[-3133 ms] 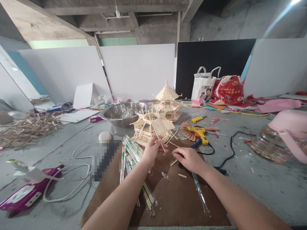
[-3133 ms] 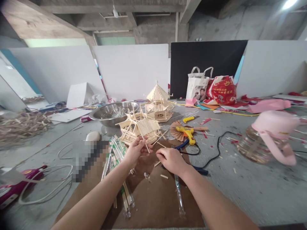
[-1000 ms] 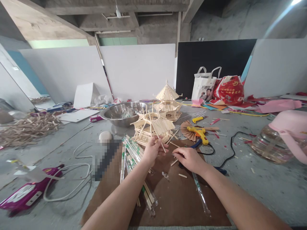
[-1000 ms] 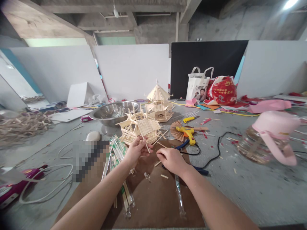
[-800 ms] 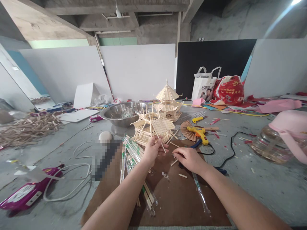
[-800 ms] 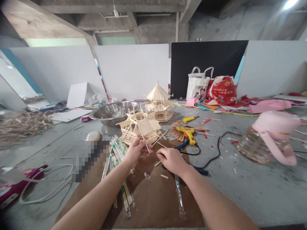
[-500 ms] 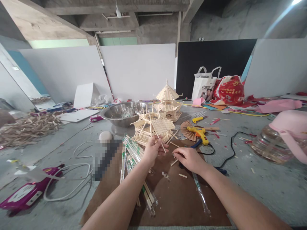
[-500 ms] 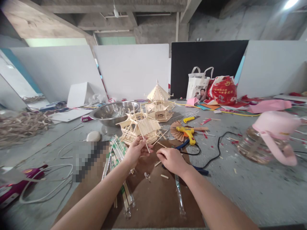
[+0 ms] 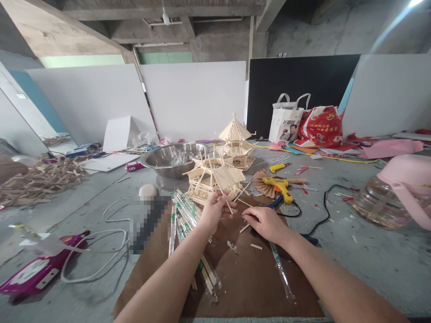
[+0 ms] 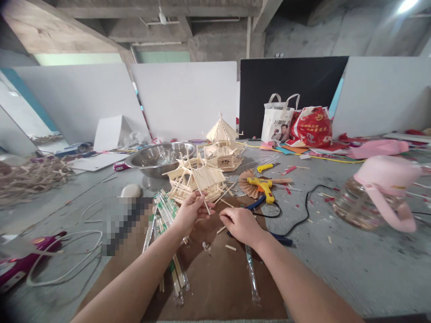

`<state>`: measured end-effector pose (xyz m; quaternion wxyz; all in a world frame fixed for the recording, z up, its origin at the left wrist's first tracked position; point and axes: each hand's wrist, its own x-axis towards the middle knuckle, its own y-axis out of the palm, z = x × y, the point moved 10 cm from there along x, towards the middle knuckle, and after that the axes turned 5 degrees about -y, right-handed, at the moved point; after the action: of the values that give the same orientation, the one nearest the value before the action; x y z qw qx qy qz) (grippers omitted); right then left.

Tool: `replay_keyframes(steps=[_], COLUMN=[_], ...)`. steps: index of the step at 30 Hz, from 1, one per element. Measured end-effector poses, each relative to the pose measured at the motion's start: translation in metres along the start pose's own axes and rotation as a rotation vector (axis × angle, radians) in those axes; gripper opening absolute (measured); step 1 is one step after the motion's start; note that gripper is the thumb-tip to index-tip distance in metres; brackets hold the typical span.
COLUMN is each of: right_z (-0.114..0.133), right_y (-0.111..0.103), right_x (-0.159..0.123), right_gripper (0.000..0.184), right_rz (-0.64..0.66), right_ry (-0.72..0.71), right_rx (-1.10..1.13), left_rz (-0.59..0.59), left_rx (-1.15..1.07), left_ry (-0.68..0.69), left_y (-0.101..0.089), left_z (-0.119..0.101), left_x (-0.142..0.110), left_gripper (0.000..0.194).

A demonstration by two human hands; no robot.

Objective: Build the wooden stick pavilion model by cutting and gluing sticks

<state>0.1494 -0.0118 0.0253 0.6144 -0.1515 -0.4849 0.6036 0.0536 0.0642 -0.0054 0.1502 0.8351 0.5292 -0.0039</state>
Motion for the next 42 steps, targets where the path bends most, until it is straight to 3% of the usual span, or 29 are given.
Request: replay_keyframes(steps=[42], right_z=[0.0009], right_y=[-0.0006], right_x=[0.0006], right_gripper=[0.021], right_rz=[0.002], right_ry=[0.002], right_rx=[-0.002], left_rz=[0.016], left_rx=[0.010], left_ry=[0.009], left_y=[0.0014], left_z=[0.0015], left_x=[-0.0004], left_gripper=[0.022])
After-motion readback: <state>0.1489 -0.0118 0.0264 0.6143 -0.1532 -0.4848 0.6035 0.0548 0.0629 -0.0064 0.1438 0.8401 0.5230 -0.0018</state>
